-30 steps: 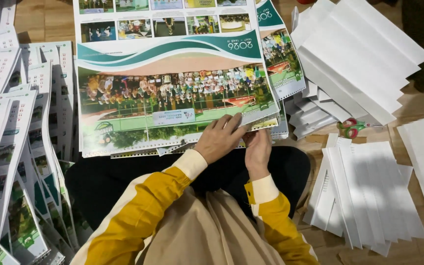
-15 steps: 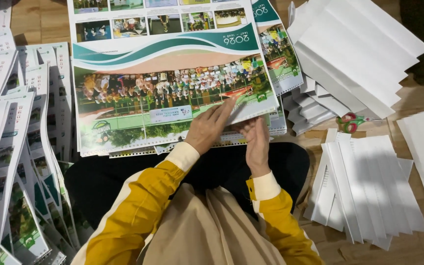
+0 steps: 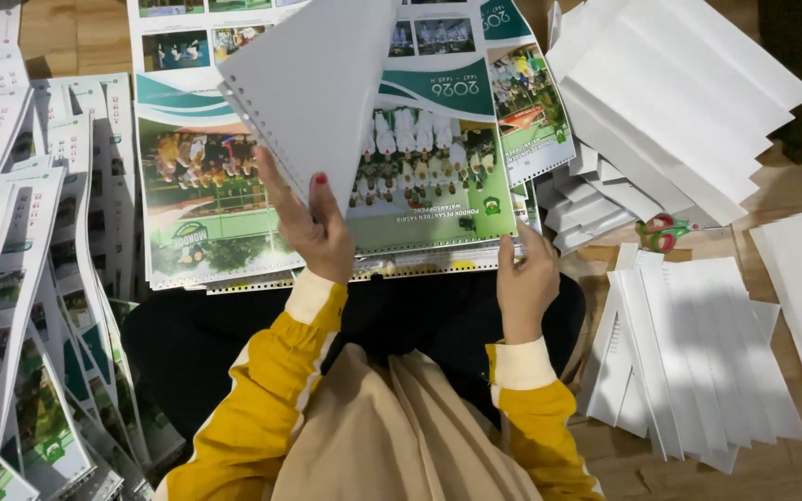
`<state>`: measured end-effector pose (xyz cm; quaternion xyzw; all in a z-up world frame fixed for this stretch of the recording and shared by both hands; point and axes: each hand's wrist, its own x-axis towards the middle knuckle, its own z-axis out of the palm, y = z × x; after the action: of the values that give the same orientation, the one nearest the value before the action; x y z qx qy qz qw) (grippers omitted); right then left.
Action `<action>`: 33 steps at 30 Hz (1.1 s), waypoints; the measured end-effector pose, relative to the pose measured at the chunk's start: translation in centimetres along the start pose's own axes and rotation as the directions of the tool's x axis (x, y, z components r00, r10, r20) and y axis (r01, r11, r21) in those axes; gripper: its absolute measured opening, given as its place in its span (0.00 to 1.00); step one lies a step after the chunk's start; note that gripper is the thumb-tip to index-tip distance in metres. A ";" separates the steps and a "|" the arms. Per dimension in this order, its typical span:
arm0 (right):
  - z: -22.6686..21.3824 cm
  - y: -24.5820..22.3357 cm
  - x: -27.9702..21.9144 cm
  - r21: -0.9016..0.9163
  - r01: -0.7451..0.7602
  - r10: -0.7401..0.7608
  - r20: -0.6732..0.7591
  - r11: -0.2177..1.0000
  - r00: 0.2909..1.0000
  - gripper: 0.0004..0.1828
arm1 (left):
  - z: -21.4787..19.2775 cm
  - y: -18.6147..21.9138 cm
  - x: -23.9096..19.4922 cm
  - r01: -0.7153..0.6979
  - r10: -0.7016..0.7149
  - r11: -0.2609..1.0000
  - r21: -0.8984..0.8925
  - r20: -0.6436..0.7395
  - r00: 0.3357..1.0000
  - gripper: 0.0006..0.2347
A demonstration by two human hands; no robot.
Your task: The person sits on the floor assembling wall calendars by inserting a metal spiral binding wire through the pre-punched holes along the top edge. They use both hands to push the wire through the pages and then bend the ends to secure the binding.
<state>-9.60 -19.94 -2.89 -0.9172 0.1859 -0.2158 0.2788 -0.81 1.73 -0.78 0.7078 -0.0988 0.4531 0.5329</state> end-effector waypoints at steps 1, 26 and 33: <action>-0.5 -0.8 0.2 0.085 -0.042 0.047 -0.051 0.995 0.998 0.13 | 0.2 -0.4 -0.5 -0.020 0.023 0.999 -0.048 0.048 0.999 0.20; -0.4 1.1 7.7 0.621 -0.770 -0.094 0.766 -0.149 0.636 0.31 | 1.0 3.5 -0.7 -0.722 0.445 0.691 0.035 0.767 0.463 0.25; 0.2 -1.4 11.2 0.546 -0.831 -0.459 0.714 -0.107 0.528 0.35 | 0.1 1.0 5.5 -0.473 0.332 0.864 0.172 0.510 0.793 0.19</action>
<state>0.26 -23.92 1.06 -0.3157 -0.0158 0.2222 0.9223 1.77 3.12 3.96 0.8273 -0.3053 0.3842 0.2733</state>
